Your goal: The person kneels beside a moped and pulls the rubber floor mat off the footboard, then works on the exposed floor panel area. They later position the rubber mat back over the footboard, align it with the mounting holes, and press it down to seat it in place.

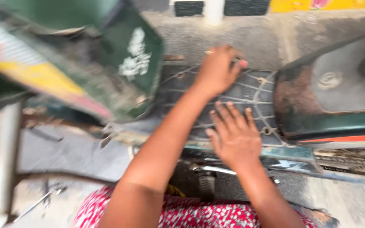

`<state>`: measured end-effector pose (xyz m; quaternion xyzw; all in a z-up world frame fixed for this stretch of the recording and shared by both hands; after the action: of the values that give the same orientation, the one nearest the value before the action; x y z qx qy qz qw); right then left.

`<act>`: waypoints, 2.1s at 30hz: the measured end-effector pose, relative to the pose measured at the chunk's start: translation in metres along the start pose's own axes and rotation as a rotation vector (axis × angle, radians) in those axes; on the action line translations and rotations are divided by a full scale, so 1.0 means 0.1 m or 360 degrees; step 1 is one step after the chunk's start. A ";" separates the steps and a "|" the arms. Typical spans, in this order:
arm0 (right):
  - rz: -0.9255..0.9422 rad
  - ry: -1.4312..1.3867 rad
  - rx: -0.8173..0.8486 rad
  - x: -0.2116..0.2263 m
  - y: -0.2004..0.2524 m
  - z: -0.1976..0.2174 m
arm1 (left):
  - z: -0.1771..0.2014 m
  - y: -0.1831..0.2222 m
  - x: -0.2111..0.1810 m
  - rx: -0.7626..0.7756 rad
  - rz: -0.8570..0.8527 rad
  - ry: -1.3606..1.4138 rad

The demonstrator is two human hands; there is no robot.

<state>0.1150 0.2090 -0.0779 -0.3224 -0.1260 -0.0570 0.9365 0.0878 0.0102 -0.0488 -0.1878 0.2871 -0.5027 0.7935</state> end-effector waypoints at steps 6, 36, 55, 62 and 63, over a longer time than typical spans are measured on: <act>-0.0116 0.0068 0.0035 -0.04 0.09 -0.02 | 0.96 0.79 -0.52 -0.0056 -0.0133 0.0304; -0.0107 -0.0024 -0.0095 0.23 0.29 0.11 | 1.77 2.57 0.09 -0.0506 0.0943 -0.0295; 0.0187 0.0108 -0.0522 -0.05 0.06 0.11 | 1.40 1.99 -0.16 -0.0126 0.0095 -0.0366; 0.0056 -0.0004 -0.0488 0.01 0.01 0.14 | 1.40 1.99 -0.12 -0.0137 0.0115 -0.0321; 0.0026 -0.0055 -0.0489 0.01 0.02 0.14 | 1.40 2.00 -0.10 -0.0141 0.0099 -0.0311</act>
<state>0.1139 0.2190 -0.0680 -0.4638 -0.1293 -0.0623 0.8743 0.3125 0.1059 -0.0566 -0.2618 0.2360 -0.4440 0.8238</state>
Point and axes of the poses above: each hand's wrist, its own y-axis away from the middle knuckle, its own z-axis out of the back of the hand, x = y × z, the point moved 1 cm from there along -y, towards the middle knuckle, and after that the axes turned 15 degrees about -y, right-handed, at the moved point
